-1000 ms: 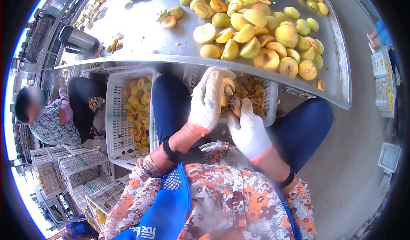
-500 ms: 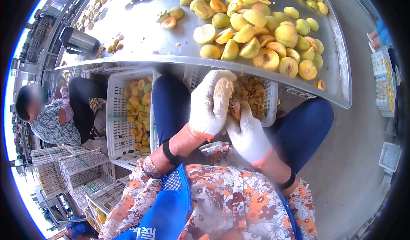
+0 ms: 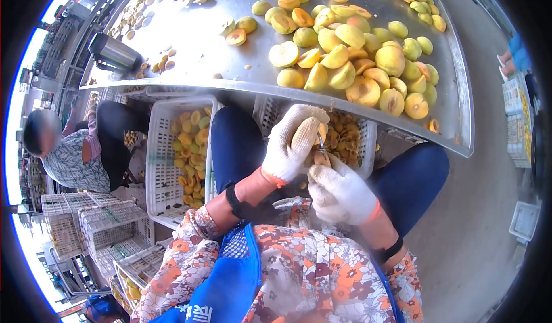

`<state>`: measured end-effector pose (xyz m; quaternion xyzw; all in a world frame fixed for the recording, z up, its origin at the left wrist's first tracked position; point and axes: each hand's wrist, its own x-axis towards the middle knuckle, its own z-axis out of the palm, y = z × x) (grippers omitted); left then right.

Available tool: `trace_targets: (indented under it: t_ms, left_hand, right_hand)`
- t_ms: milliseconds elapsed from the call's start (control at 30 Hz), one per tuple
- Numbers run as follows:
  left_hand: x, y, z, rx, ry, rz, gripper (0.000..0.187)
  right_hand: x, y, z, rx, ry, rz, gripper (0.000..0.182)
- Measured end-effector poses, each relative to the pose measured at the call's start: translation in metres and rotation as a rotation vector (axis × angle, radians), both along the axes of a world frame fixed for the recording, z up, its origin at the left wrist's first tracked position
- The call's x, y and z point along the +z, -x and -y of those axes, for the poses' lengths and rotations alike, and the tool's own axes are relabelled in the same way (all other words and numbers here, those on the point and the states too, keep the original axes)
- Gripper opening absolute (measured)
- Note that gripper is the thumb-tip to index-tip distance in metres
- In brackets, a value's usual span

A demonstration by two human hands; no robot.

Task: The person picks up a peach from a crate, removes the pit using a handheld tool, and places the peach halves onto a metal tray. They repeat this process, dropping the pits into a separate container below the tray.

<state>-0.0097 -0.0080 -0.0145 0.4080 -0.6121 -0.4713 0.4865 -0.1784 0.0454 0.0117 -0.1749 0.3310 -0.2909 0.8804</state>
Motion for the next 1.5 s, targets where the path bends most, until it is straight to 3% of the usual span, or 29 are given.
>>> trace_targets:
  t_ms: [133, 233, 333, 433, 500, 567, 667, 700, 733, 767, 800, 833, 900, 967, 1100, 1200, 1300, 1400, 1500]
  left_hand:
    - [0.000, 0.000, 0.006, -0.081, -0.139, -0.167, 0.031]
    - [-0.002, -0.003, 0.011, -0.069, 0.077, 0.020, 0.033]
    - [-0.009, -0.015, 0.029, -0.394, -0.194, -0.208, 0.038]
    - [-0.014, -0.015, 0.027, -0.327, -0.167, -0.208, 0.037]
    - [-0.015, -0.011, 0.024, -0.210, 0.056, -0.116, 0.036]
    - [-0.012, -0.003, 0.015, -0.056, -0.049, -0.288, 0.036]
    - [0.018, 0.006, 0.009, 0.187, -0.581, -0.943, 0.038]
    - [0.011, -0.003, 0.017, 0.413, -0.452, -0.750, 0.038]
    - [0.023, -0.008, 0.019, 0.612, -0.502, -0.811, 0.038]
    - [0.003, -0.043, 0.017, 0.416, -0.281, -0.706, 0.034]
    - [-0.009, -0.076, 0.021, 0.512, -0.229, -0.613, 0.032]
    - [0.000, -0.098, 0.022, 0.534, -0.163, -0.284, 0.030]
    - [0.017, -0.143, 0.025, 0.647, -0.018, 0.406, 0.027]
    - [0.017, -0.170, 0.033, 0.714, 0.327, 1.488, 0.025]
    - [0.020, -0.130, 0.077, 0.590, 0.268, 1.006, 0.028]
    - [0.000, -0.093, 0.131, 0.421, 0.324, 1.003, 0.045]
    - [0.001, -0.057, 0.160, 0.298, 0.274, 1.153, 0.050]
    - [-0.002, -0.056, 0.177, 0.043, 0.122, 1.078, 0.050]
    - [-0.007, -0.062, 0.172, 0.158, 0.279, 0.939, 0.051]
  right_hand:
    - [-0.004, -0.001, 0.001, -0.006, -0.057, 0.021, 0.011]
    - [-0.002, 0.004, 0.005, 0.046, -0.193, 0.179, 0.015]
    - [-0.005, 0.006, 0.006, 0.107, -0.222, 0.250, 0.021]
    - [-0.008, 0.004, 0.007, 0.118, -0.201, 0.226, 0.024]
    - [-0.007, 0.004, 0.010, 0.130, -0.170, 0.252, 0.022]
    - [-0.002, 0.006, 0.013, 0.161, -0.119, 0.335, 0.020]
    - [0.001, -0.010, 0.006, 0.122, 0.069, 0.062, 0.022]
    - [0.001, -0.013, 0.003, 0.119, 0.122, -0.008, 0.025]
    - [-0.005, -0.012, 0.002, 0.132, 0.165, -0.045, 0.027]
    - [-0.014, -0.009, 0.000, 0.117, 0.205, -0.100, 0.028]
    - [-0.022, -0.007, -0.001, 0.102, 0.244, -0.157, 0.029]
    - [-0.016, -0.003, 0.003, 0.109, 0.201, -0.343, 0.026]
    - [-0.027, 0.011, 0.005, 0.149, 0.190, -0.407, 0.025]
    - [-0.029, 0.009, 0.005, 0.169, 0.248, -0.472, 0.027]
    - [-0.045, 0.002, 0.006, 0.194, 0.398, -0.559, 0.033]
    - [-0.033, 0.005, 0.008, 0.214, 0.391, -0.660, 0.034]
    - [-0.032, 0.010, 0.008, 0.237, 0.380, -0.724, 0.036]
    - [-0.035, 0.012, 0.009, 0.210, 0.445, -0.787, 0.038]
    - [-0.050, 0.012, 0.010, 0.179, 0.531, -0.855, 0.040]
